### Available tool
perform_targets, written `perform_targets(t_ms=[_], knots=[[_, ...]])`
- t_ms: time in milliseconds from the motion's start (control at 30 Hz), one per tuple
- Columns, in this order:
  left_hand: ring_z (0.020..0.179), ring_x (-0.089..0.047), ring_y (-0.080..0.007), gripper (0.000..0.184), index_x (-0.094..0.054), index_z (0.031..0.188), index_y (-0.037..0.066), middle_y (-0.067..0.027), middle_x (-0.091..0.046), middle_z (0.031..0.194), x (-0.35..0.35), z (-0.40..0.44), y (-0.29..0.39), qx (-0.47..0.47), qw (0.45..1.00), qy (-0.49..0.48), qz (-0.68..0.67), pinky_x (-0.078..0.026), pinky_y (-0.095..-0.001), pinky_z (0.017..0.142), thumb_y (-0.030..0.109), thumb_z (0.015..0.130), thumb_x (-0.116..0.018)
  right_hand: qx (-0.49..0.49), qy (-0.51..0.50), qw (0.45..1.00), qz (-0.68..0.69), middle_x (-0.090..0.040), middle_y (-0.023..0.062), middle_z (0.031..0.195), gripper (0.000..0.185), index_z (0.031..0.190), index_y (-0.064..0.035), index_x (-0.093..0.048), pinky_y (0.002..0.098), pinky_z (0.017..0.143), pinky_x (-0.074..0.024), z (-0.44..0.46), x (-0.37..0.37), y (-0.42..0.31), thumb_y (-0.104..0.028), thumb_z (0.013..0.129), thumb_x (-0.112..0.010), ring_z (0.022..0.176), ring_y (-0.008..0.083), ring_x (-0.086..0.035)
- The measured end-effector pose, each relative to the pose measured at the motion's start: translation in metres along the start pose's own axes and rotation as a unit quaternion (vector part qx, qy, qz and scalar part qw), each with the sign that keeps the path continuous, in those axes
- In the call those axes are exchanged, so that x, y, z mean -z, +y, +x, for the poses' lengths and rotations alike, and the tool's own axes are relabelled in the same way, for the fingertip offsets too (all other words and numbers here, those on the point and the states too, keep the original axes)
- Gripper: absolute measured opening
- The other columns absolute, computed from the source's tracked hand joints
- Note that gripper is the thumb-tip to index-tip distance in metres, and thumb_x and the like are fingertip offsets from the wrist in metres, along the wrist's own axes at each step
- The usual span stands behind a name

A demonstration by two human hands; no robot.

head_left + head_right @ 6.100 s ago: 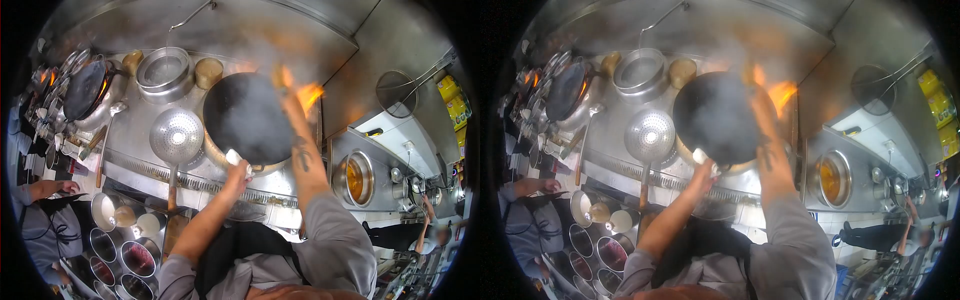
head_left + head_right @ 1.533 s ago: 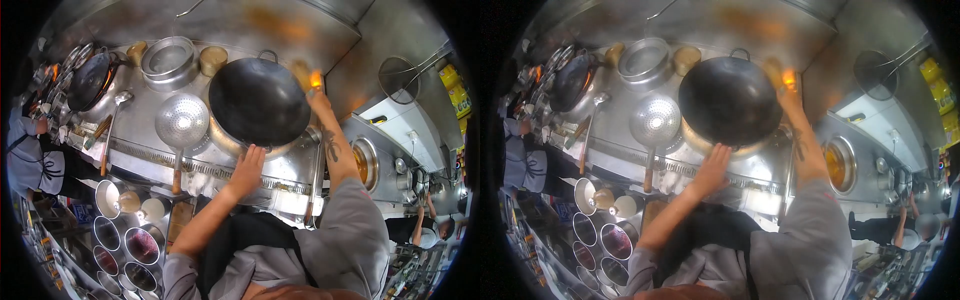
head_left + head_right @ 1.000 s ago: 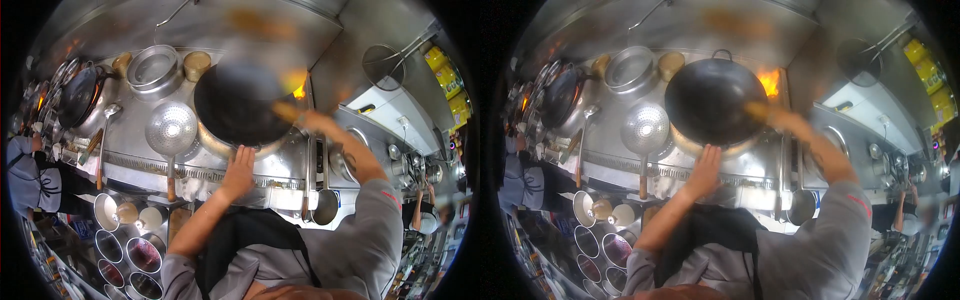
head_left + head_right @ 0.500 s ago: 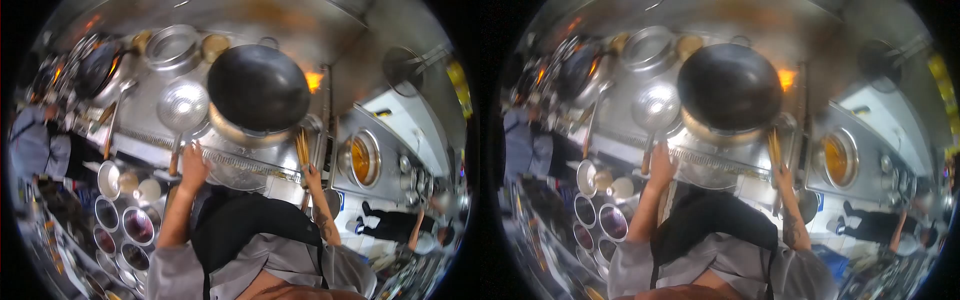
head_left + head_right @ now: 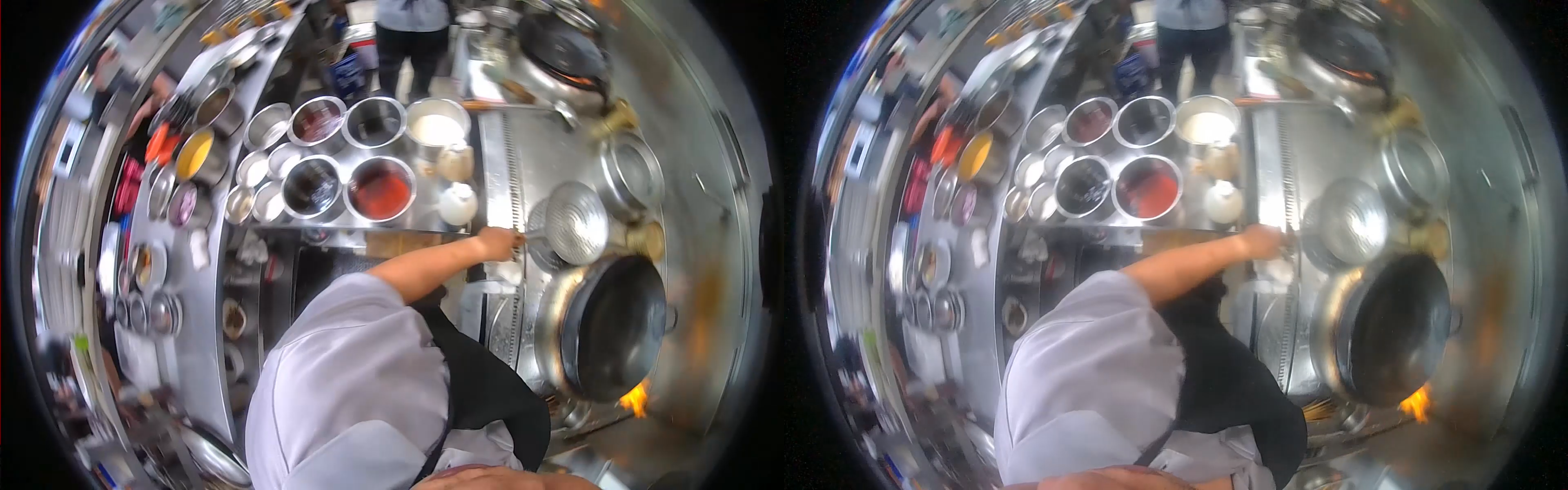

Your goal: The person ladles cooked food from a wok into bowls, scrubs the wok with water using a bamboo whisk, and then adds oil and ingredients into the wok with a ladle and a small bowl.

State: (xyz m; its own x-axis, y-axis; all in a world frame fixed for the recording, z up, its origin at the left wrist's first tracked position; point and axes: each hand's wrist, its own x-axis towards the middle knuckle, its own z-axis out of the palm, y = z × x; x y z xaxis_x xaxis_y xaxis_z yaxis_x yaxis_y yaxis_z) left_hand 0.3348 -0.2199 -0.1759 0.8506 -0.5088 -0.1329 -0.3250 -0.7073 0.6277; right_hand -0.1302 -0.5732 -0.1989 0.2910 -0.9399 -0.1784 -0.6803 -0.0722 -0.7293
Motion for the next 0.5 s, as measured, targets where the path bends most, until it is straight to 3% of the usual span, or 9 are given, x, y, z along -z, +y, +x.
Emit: perform_targets(t_ms=[33,133,300,400,433,467,500], knots=[[0.1,-0.066,-0.0325,0.044,-0.061,0.122,0.016,-0.0128,-0.069,0.107,0.0,0.005,-0.003,0.02,1.0,-0.022,-0.007,-0.053,-0.0437,0.085,0.022,0.079,-0.061,-0.004,-0.005,1.0,0.014,-0.051,0.0183,0.103,0.042,0.121,-0.0001,-0.052,0.0364,0.077,-0.0401,0.003,-0.001,-0.01,-0.027,0.089,-0.061,0.09,0.0283,-0.05],[0.097,-0.066,-0.0342,0.034,-0.064,0.114,0.012,-0.0164,-0.07,0.099,-0.062,0.047,-0.041,0.011,0.998,0.057,0.007,-0.053,-0.0439,0.083,0.018,0.081,-0.06,-0.014,-0.014,0.999,0.045,-0.049,0.0136,0.094,0.036,0.118,-0.0022,-0.052,0.0327,0.068,-0.0393,0.01,0.001,-0.036,-0.025,0.09,-0.061,0.08,0.0229,-0.049],[0.098,-0.066,-0.0344,0.038,-0.059,0.12,0.009,-0.017,-0.068,0.104,-0.007,0.012,-0.004,0.011,0.997,0.043,0.07,-0.053,-0.0444,0.084,0.009,0.082,-0.058,-0.025,-0.018,0.994,0.106,-0.047,0.0058,0.078,0.027,0.112,-0.0056,-0.052,0.0267,0.053,-0.0378,0.019,0.018,-0.05,-0.021,0.092,-0.06,0.064,0.0139,-0.046],[0.096,-0.067,-0.0341,0.04,-0.055,0.124,0.004,-0.0185,-0.068,0.101,-0.022,0.039,-0.018,-0.01,0.996,-0.007,0.086,-0.055,-0.0428,0.08,0.005,0.083,-0.055,-0.038,-0.018,0.987,0.157,-0.046,0.0011,0.069,0.021,0.109,-0.0077,-0.052,0.0231,0.044,-0.0369,0.008,0.041,-0.045,-0.019,0.093,-0.059,0.054,0.0084,-0.045],[0.089,-0.068,-0.0327,0.037,-0.056,0.121,0.002,-0.0183,-0.068,0.097,-0.025,0.045,-0.02,-0.026,0.996,0.006,0.088,-0.056,-0.0414,0.076,0.007,0.084,-0.054,-0.039,-0.024,0.984,0.173,-0.046,-0.0005,0.066,0.019,0.108,-0.0084,-0.052,0.0219,0.042,-0.0366,0.002,0.047,-0.042,-0.018,0.093,-0.059,0.051,0.0066,-0.044],[0.082,-0.069,-0.0319,0.035,-0.057,0.119,0.003,-0.0185,-0.068,0.092,-0.04,0.059,-0.037,-0.112,0.982,0.066,0.138,-0.056,-0.0416,0.071,0.009,0.085,-0.054,-0.04,-0.021,0.981,0.186,-0.045,-0.002,0.063,0.018,0.107,-0.0091,-0.052,0.0207,0.039,-0.0363,-0.006,0.053,-0.039,-0.017,0.093,-0.059,0.048,0.0048,-0.044],[0.08,-0.068,-0.0315,0.036,-0.056,0.119,0.003,-0.0196,-0.067,0.088,-0.056,0.073,-0.053,-0.14,0.967,0.127,0.169,-0.056,-0.0432,0.068,0.012,0.085,-0.054,-0.039,-0.007,0.978,0.207,-0.044,-0.0046,0.062,0.017,0.106,-0.009,-0.052,0.0199,0.04,-0.035,-0.016,0.053,-0.032,-0.017,0.093,-0.059,0.049,0.0051,-0.042]])
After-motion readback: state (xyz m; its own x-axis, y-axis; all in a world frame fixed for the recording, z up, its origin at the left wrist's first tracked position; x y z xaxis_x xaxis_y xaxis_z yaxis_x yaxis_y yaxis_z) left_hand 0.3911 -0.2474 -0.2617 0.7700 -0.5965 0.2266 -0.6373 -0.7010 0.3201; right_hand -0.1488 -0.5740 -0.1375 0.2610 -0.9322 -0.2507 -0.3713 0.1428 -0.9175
